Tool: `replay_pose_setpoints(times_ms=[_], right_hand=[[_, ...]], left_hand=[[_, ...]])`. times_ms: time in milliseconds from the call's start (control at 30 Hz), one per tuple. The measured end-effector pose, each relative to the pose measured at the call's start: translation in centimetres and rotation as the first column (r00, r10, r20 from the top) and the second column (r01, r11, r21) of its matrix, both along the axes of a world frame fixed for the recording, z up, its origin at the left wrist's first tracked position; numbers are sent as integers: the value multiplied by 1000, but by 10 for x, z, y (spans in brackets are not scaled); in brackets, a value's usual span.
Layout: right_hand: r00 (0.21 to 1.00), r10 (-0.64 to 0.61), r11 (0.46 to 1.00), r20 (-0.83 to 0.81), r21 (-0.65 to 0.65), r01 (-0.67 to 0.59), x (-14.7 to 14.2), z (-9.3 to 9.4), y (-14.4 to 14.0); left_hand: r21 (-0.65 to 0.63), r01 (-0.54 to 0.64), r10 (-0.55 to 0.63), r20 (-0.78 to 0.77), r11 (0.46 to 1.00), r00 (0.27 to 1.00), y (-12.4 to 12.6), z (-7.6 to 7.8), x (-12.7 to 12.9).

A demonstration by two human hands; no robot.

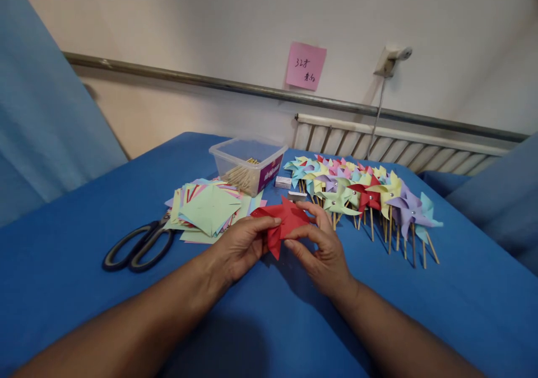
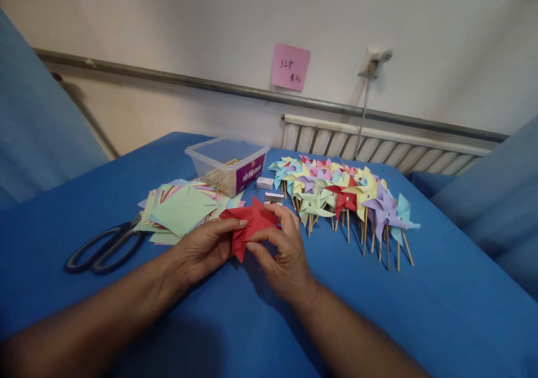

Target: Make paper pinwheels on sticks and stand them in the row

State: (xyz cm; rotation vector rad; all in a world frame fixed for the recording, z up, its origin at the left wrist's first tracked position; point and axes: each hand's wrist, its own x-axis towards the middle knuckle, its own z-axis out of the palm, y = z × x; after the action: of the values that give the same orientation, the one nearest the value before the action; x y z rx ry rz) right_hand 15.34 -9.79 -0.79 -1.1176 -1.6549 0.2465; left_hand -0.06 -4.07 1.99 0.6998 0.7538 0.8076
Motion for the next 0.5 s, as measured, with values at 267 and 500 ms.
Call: replay_pose_setpoints(times_ms=[267,500], right_hand=[[988,-49,993,-148,-111,33,1,0,2],[968,-111,983,-225,-171,73,2,-1,5]], left_hand=[[78,66,-57,-111,995,992,-3,-9,2],[24,42,-37,-184,999,982,-1,-7,3]])
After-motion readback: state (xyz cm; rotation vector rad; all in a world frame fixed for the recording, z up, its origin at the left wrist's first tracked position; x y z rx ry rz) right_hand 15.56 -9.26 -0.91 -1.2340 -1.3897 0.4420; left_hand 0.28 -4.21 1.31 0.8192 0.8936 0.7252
